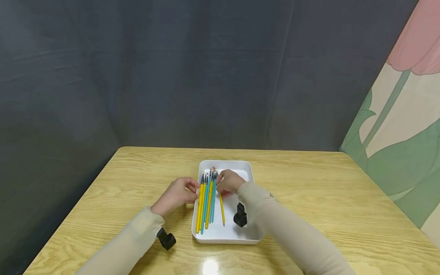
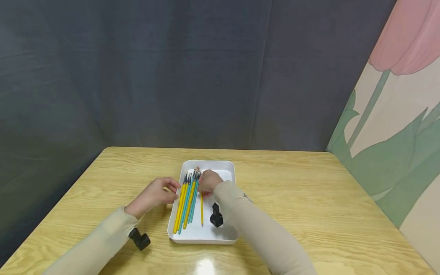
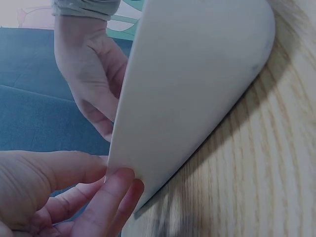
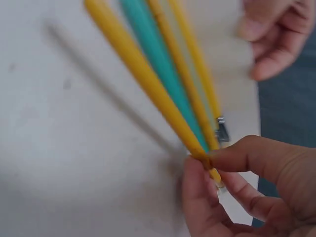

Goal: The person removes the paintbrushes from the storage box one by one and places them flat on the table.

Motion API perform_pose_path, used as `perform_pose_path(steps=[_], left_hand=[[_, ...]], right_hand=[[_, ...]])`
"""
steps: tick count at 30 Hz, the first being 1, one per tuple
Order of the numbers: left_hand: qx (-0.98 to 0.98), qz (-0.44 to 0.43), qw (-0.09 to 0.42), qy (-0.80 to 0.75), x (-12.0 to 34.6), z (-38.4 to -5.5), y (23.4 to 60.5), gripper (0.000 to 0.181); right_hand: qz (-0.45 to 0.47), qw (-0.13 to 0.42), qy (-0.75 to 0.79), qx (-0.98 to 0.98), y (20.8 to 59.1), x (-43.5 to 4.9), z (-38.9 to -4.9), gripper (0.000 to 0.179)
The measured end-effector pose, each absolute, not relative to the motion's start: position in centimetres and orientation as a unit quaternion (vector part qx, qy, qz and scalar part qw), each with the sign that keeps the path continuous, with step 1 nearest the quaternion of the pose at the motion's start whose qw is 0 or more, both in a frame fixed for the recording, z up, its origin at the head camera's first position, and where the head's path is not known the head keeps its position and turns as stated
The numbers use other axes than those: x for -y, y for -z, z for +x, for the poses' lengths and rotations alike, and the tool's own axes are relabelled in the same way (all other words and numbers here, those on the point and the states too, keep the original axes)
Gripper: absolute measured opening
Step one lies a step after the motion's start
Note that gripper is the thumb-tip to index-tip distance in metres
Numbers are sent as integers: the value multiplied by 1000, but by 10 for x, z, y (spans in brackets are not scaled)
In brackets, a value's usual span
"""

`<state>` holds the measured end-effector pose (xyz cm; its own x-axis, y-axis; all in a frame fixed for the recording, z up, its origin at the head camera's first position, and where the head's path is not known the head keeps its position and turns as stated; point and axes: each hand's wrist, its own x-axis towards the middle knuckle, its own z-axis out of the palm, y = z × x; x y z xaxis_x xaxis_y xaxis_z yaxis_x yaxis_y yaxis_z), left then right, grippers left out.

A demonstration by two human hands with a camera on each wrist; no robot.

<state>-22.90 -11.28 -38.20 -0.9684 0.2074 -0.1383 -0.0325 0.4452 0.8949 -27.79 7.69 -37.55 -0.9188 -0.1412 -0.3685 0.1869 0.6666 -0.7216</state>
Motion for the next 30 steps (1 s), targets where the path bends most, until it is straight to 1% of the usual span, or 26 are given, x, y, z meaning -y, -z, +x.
perform_pose_path(steps=[5,8,14,22,26,30], left_hand=[[-841,50,111,-527,112,-229,383,24],[-842,51,109,-526,112,-229,383,24],[-843,49,110,-523,112,-229,383,24],[-847,45,115,-517,111,-227,381,24],[-848,44,113,-517,111,-226,380,25],[-846,47,112,-519,111,-226,380,24]], right_hand=[[23,234,467,-853,361,-90,-277,31],[21,240,504,-829,353,-100,-276,35],[-5,232,570,-788,337,-124,-272,40],[-46,210,624,-752,317,-164,-260,39],[-71,200,634,-744,314,-187,-255,39],[-63,188,628,-752,318,-207,-253,40]])
